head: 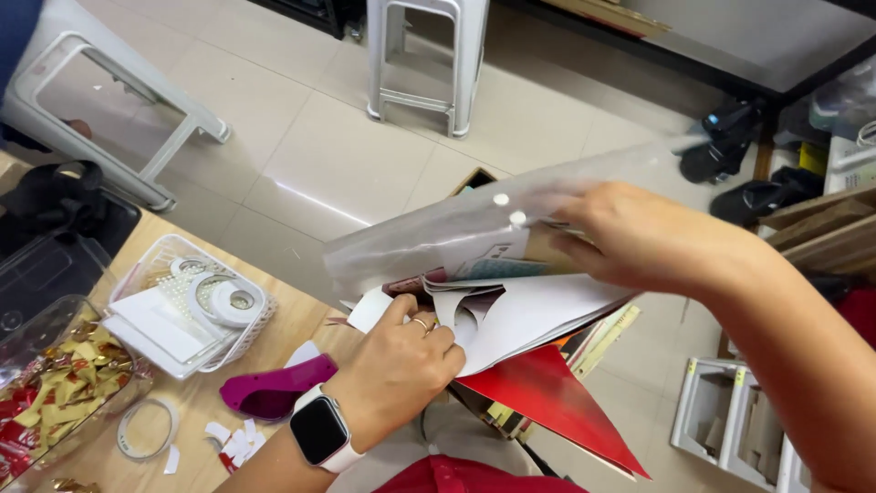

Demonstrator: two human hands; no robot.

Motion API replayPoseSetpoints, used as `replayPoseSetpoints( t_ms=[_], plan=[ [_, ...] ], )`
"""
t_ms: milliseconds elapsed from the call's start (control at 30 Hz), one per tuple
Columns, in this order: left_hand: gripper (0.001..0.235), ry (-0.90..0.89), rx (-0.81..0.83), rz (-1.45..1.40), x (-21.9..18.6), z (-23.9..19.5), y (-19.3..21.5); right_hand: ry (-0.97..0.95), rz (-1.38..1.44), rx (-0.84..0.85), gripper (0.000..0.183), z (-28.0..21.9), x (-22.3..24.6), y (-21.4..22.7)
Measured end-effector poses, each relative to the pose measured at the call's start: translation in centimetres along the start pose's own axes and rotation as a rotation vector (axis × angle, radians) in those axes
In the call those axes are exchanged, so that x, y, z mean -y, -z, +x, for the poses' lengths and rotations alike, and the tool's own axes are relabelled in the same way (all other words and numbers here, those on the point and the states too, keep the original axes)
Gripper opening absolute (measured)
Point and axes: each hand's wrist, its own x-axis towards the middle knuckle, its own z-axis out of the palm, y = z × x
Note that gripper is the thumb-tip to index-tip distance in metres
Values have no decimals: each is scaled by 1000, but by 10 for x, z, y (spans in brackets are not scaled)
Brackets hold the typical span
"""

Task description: Applying glue to cutouts, sorting through decorative papers, and using a paper trimmer to prepare components for a handmade gift box.

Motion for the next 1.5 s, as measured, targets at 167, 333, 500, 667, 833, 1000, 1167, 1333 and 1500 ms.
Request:
replayPoseSetpoints(
  t_ms=[167,333,500,667,833,1000,1167,1333,1500],
  plan=[
    [17,87,-111,-20,-13,-16,-5,-315,-153,168,33,6,24,-12],
    [17,159,-193,20,-43,-26,-4,-296,-180,-19,57,15,22,-26],
    [21,136,-106,25,-43,-31,-1,-258,-267,27,54,23,9,-31],
    [17,115,-88,56,-43,-35,-5,-366,-229,90,58,29,9,-27],
    [10,53,11,-48,-33,-34,-9,-136,-264,106,37,26,9,-17],
    [9,282,-32,-87,-2,-10,13,-197,-132,81,30,21,14,-13],
    [19,384,66,-142,12,3,19,0,-256,15,35,4,18,-27],
    [26,412,216,-165,18,9,17,-404,-305,366,43,-6,47,-28],
    [26,411,231,-154,19,10,20,-431,-9,374,33,0,32,-26]
  ],
)
